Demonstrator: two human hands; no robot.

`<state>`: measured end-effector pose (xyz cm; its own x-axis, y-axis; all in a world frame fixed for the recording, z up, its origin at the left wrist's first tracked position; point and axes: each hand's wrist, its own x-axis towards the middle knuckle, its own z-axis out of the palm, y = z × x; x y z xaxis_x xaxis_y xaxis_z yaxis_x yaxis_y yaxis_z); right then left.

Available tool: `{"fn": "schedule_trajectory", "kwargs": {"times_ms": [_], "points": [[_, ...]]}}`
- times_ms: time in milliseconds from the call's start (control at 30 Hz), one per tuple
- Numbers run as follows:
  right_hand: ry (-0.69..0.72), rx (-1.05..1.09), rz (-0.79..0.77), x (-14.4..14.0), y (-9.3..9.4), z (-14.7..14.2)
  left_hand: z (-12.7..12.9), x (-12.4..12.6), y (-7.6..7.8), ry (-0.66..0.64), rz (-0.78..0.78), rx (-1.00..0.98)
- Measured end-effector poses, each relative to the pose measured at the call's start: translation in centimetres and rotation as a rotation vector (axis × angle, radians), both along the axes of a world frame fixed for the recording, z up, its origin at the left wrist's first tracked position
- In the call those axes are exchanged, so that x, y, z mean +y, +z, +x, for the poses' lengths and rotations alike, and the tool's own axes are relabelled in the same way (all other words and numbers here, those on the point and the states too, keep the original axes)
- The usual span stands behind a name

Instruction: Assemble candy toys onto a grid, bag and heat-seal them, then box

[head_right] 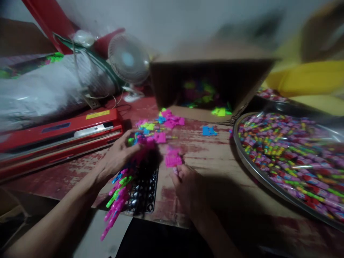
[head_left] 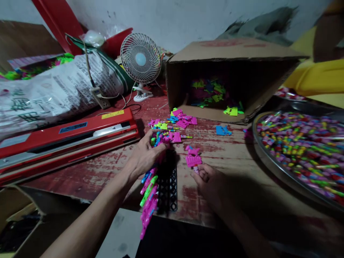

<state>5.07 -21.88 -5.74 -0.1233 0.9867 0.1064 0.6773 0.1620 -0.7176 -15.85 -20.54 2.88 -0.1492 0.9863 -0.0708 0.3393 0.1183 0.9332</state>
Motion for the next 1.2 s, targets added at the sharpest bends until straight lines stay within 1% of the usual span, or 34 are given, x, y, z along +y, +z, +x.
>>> {"fn": "schedule_trajectory", "kwargs": {"times_ms": [67,167,300,433,500,633,733,900,933,1000,1100,1167,1200], "points": [[0.009,-0.027,0.045,-0.1,-0.4,-0.1,-0.1,0.1,-0.1,0.003,-0.016,0.010],[0.034,-0.016,0.034,-0.1,-0.7,-0.1,-0.3,0.1,-0.3,0.005,-0.007,0.015],[0.039,-0.014,0.062,0.2,-0.8,0.1,-0.1,0.1,-0.2,0.022,-0.024,0.006],[-0.022,0.032,0.099,0.5,-0.8,0.0,0.2,0.0,0.2,0.013,-0.030,0.039],[-0.038,0.078,0.067,0.5,-0.9,-0.2,0.3,-0.1,0.4,0.016,-0.022,0.046],[-0.024,0.120,-0.005,0.4,-0.9,-0.4,0.2,-0.1,0.4,0.018,-0.016,0.052],[-0.024,0.106,0.001,0.2,-0.7,-0.3,0.1,0.0,0.2,0.005,0.009,0.013],[-0.054,0.063,-0.029,-0.1,-0.2,-0.7,-0.2,0.0,-0.3,0.011,0.023,0.058],[-0.058,0.051,-0.015,-0.2,-0.2,-1.0,-0.3,0.0,-0.4,0.007,0.029,0.058],[-0.037,0.033,0.058,-0.2,-0.2,-1.9,-0.4,0.0,-0.5,0.001,0.029,0.045],[0.072,0.053,0.198,-0.2,-0.5,-3.2,-0.2,-0.1,-0.4,0.011,0.012,0.026],[0.099,0.049,0.232,0.0,-0.8,-3.8,0.0,-0.1,-0.3,0.021,0.003,-0.009],[0.085,0.027,0.236,0.1,-1.0,-4.0,0.1,-0.1,-0.3,0.022,0.000,-0.033]]}}
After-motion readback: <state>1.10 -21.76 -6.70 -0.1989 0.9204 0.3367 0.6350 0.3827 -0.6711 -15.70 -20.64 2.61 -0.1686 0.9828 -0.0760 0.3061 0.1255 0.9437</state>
